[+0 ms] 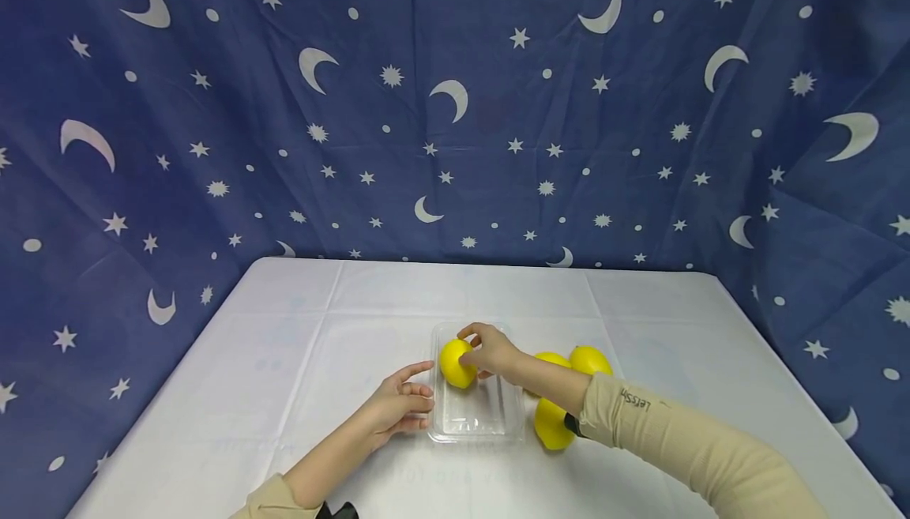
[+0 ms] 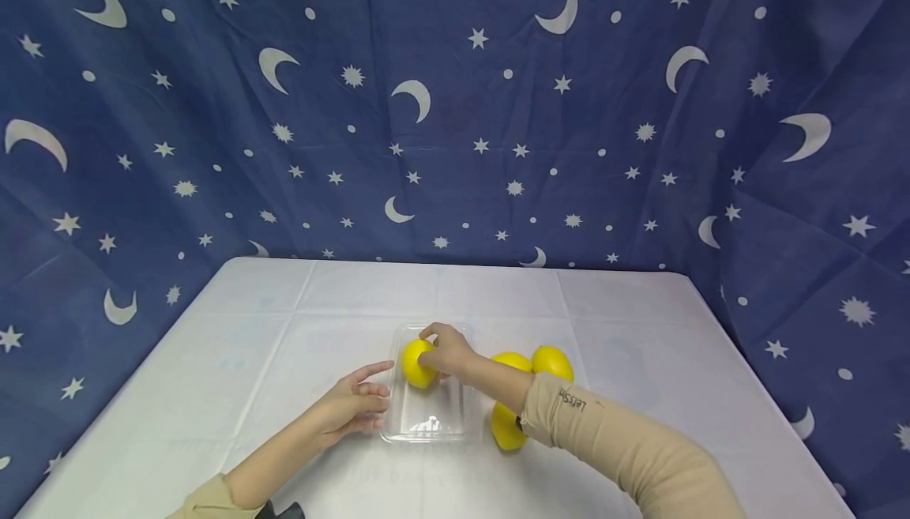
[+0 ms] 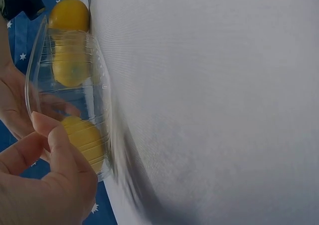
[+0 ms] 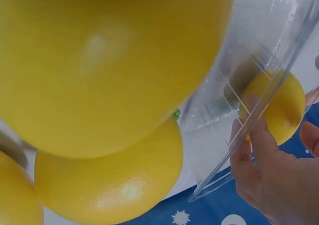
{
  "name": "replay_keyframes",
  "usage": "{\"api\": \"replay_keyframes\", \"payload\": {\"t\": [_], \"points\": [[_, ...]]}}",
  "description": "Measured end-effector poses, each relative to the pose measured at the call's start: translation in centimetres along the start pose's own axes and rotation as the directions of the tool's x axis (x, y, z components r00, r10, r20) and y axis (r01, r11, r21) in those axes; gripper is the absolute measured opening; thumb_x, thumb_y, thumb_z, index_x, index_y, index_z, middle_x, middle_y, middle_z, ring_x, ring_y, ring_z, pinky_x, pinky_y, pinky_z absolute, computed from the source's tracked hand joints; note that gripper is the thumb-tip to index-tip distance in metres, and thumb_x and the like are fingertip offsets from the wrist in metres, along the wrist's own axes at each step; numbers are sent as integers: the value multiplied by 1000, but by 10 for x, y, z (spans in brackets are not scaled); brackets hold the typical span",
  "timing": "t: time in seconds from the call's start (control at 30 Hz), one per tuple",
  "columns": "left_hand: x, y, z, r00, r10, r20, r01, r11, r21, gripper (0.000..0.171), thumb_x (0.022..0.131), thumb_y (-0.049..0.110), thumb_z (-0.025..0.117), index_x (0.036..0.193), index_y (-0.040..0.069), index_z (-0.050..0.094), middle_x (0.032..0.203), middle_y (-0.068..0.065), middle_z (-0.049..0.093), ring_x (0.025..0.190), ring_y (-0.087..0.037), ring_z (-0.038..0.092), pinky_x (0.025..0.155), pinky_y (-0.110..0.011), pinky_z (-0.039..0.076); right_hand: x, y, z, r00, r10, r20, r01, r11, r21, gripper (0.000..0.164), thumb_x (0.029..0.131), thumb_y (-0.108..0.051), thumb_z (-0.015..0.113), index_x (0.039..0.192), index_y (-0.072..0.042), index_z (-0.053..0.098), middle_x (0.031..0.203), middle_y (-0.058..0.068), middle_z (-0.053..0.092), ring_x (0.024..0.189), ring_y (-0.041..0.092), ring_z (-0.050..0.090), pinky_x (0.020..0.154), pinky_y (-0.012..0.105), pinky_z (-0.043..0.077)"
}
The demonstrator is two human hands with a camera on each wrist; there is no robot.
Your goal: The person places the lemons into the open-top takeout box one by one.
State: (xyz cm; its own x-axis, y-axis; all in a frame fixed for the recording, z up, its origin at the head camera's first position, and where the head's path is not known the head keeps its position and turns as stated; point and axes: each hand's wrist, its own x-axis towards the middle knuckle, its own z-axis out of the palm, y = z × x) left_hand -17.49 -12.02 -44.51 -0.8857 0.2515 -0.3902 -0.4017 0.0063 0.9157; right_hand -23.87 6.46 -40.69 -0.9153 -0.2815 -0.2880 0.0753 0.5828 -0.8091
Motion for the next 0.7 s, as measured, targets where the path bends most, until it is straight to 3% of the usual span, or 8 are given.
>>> {"api": "replay_keyframes", "payload": {"t": [0.7], "points": [[-3,4,2,1000,-3,8,3,1000,-1,63,86,-5,58,143,7,34,91,-1,53,72,-9,54,61,-20,56,-8,0,-14,999,-35,-16,34,999,-28,33,86,-5,64,119,-2,58,119,19,53,85,24,57,71,36,58]]}}
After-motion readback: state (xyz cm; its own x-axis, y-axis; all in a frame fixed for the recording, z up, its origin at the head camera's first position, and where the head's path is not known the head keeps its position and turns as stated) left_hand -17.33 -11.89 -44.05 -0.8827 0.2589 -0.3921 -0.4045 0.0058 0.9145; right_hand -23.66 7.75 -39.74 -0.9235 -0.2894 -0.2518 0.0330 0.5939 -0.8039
